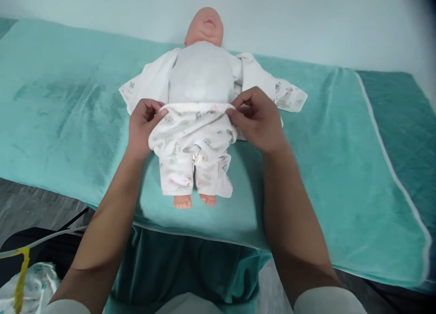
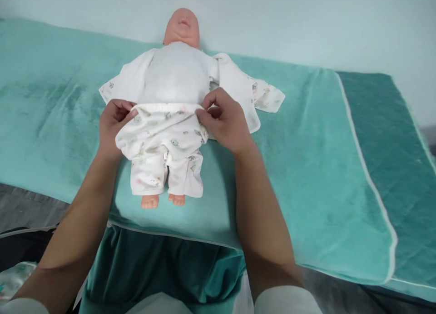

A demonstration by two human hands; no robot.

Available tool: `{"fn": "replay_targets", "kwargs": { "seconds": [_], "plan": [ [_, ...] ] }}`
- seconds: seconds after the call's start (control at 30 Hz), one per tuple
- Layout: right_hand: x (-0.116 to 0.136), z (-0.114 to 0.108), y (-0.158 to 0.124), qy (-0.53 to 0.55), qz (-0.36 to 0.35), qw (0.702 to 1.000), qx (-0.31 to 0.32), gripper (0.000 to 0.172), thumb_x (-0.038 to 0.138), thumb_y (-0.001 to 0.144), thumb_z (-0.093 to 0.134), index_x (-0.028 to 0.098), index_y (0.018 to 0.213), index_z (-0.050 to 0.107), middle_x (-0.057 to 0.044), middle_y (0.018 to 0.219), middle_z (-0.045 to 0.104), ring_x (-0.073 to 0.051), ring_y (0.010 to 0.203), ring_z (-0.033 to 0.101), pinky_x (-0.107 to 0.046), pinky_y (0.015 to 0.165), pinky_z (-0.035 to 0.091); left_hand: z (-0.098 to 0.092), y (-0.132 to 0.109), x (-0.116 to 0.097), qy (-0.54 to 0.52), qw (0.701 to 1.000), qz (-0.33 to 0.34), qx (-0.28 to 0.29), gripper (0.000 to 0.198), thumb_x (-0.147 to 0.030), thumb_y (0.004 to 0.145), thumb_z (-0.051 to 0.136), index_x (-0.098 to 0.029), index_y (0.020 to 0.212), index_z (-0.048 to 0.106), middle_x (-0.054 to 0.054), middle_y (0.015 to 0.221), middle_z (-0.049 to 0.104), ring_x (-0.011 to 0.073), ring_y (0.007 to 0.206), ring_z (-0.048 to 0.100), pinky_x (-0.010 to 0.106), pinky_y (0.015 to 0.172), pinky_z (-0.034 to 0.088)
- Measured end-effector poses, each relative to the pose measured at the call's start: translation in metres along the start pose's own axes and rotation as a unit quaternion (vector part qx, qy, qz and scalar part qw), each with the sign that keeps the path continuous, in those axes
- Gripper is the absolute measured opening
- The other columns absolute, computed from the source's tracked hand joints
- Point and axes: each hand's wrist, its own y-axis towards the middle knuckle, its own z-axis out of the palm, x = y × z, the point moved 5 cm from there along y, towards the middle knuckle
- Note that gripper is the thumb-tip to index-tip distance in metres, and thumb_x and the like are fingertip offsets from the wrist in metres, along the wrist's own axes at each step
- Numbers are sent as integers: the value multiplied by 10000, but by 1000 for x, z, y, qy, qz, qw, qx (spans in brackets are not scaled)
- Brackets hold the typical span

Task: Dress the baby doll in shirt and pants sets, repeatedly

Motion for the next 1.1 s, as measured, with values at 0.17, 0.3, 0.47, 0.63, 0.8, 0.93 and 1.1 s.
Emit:
{"fn": "replay_targets", "kwargs": {
  "seconds": [0.17, 0.3, 0.47, 0.63, 0.8, 0.93, 1.1],
  "plan": [
    [-11, 5, 5, -32, -31, 991, -130, 332, 588, 931, 701, 290, 970, 561, -12, 906, 565, -187, 814, 603, -330, 638, 451, 14, 37, 4, 29, 994, 59, -88, 220, -62, 928, 744, -172, 850, 571, -51, 809, 624, 61, 750, 540, 245, 754, 429],
    [-25, 4, 14, -43, -23, 992, -120, 397, 654, 921, 687, 280, 944, 557, -27, 925, 583, -205, 895, 605, -340, 687, 486, 22, 54, 19, 16, 996, 22, -83, 246, -10, 946, 691, -171, 820, 555, -77, 699, 552, 49, 653, 475, 243, 651, 366],
    [-35, -5, 14, 48, 40, 998, 12, 430, 636, 802, 817, 276, 935, 624, -11, 875, 640, -205, 846, 643, -343, 664, 521, 16, 42, 24, 19, 1000, -9, -7, 222, -163, 972, 716, -166, 775, 613, -51, 687, 551, 65, 659, 452, 232, 606, 348],
    [-27, -2, 3, 80, 108, 982, 132, 478, 513, 638, 958, 247, 904, 663, -12, 840, 697, -198, 801, 661, -325, 636, 506, 7, 30, 9, 38, 992, -62, 106, 281, -187, 740, 935, -178, 906, 709, -25, 827, 671, 138, 807, 597, 257, 717, 469],
    [-23, 5, 2, 85, 118, 980, 138, 455, 541, 669, 924, 261, 862, 622, 17, 807, 688, -159, 697, 607, -292, 578, 447, 0, 27, 5, 42, 985, -75, 150, 447, -235, 623, 994, -160, 966, 718, 4, 936, 692, 223, 1015, 698, 298, 842, 558],
    [-25, 10, 2, 87, 132, 976, 147, 466, 579, 702, 890, 280, 883, 583, 63, 702, 617, -130, 593, 526, -269, 540, 380, -3, 25, 18, -61, 987, -111, 98, 412, -334, 668, 960, -191, 976, 726, 16, 994, 708, 300, 1157, 733, 407, 907, 625],
    [-28, 18, 3, 123, 131, 972, 154, 432, 521, 744, 890, 268, 906, 580, 80, 646, 575, -116, 570, 489, -263, 551, 370, 9, 19, 22, -103, 972, -170, 129, 400, -343, 664, 961, -187, 955, 735, 42, 1023, 737, 334, 1236, 717, 459, 967, 646]
  ]
}}
